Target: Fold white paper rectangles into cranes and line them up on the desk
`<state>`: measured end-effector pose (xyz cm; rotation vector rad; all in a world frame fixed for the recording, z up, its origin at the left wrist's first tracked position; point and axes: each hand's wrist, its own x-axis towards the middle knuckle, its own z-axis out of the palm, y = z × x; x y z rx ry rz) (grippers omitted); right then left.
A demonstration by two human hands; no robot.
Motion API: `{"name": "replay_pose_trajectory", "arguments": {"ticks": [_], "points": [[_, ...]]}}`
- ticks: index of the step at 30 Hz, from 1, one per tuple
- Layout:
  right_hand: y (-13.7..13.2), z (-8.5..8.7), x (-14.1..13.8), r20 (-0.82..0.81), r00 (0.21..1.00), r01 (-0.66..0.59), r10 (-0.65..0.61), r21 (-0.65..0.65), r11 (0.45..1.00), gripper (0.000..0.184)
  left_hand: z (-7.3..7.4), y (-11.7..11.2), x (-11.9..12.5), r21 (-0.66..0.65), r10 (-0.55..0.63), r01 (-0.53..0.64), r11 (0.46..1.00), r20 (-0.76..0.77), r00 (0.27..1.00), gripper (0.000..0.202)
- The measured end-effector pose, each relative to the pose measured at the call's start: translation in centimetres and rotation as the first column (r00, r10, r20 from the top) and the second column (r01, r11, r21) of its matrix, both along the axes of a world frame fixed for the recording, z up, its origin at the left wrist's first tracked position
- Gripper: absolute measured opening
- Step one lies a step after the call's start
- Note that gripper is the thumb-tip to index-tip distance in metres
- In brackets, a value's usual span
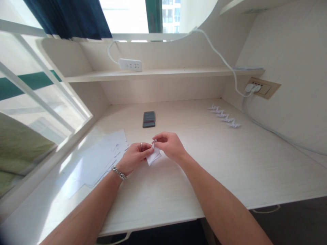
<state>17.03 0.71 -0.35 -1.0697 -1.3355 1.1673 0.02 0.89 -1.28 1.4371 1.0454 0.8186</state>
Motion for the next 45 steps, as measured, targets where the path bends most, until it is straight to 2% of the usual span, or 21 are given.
{"name": "replay_pose_trajectory", "arguments": {"ticks": [8,13,16,19,21,24,28,32,38,41,45], "points": [[-0.1,0.3,0.1,-0.061,0.997,0.042,-0.044,-0.037,0.998,0.018,0.4,-0.2,-0.1,-0.039,-0.021,0.021,0.999,0.013,1.0,0.025],[0.0,0.3,0.0,-0.064,0.995,0.079,-0.08,-0.018,0.997,0.019,0.4,-0.2,0.0,-0.04,0.011,-0.011,0.999,0.002,1.0,0.024],[0.1,0.2,0.1,-0.073,0.993,0.089,-0.089,-0.013,0.996,0.025,0.4,-0.1,0.1,-0.013,0.041,-0.041,0.999,-0.037,0.999,0.022],[0.1,-0.2,0.0,0.013,0.999,0.051,-0.051,0.028,0.998,0.03,0.4,-0.1,0.2,0.022,0.056,-0.055,0.998,-0.062,0.996,0.021],[0.1,-0.4,-0.1,0.062,0.997,0.043,-0.046,0.061,0.997,0.026,0.3,-0.1,0.2,0.028,0.045,-0.043,0.999,-0.063,0.997,0.022],[0.1,-0.6,-0.3,0.017,0.998,0.064,-0.065,0.08,0.995,0.02,0.2,-0.1,0.2,0.032,0.03,-0.029,0.999,-0.052,0.998,0.022],[0.1,-0.6,-0.4,-0.008,0.998,0.06,-0.059,0.104,0.993,0.025,0.2,-0.1,0.2,0.08,0.04,-0.036,0.996,-0.043,0.998,0.023],[0.2,-0.7,-0.2,0.029,1.0,0.008,-0.01,0.07,0.998,0.035,0.3,0.0,0.3,0.114,0.113,-0.111,0.987,-0.007,0.994,0.025],[0.0,-0.6,0.0,0.128,0.984,-0.121,0.122,-0.021,0.992,0.027,0.3,0.1,0.4,0.116,0.236,-0.243,0.963,0.075,0.969,0.034],[0.0,-0.6,-0.1,0.075,0.996,-0.048,0.049,-0.021,0.999,0.025,0.1,0.1,0.4,0.052,0.216,-0.227,0.973,0.158,0.964,0.038],[0.2,-0.8,-0.4,0.005,0.999,0.041,-0.041,0.006,0.999,0.021,-0.2,0.1,0.3,0.018,0.136,-0.142,0.99,0.213,0.968,0.048]]}}
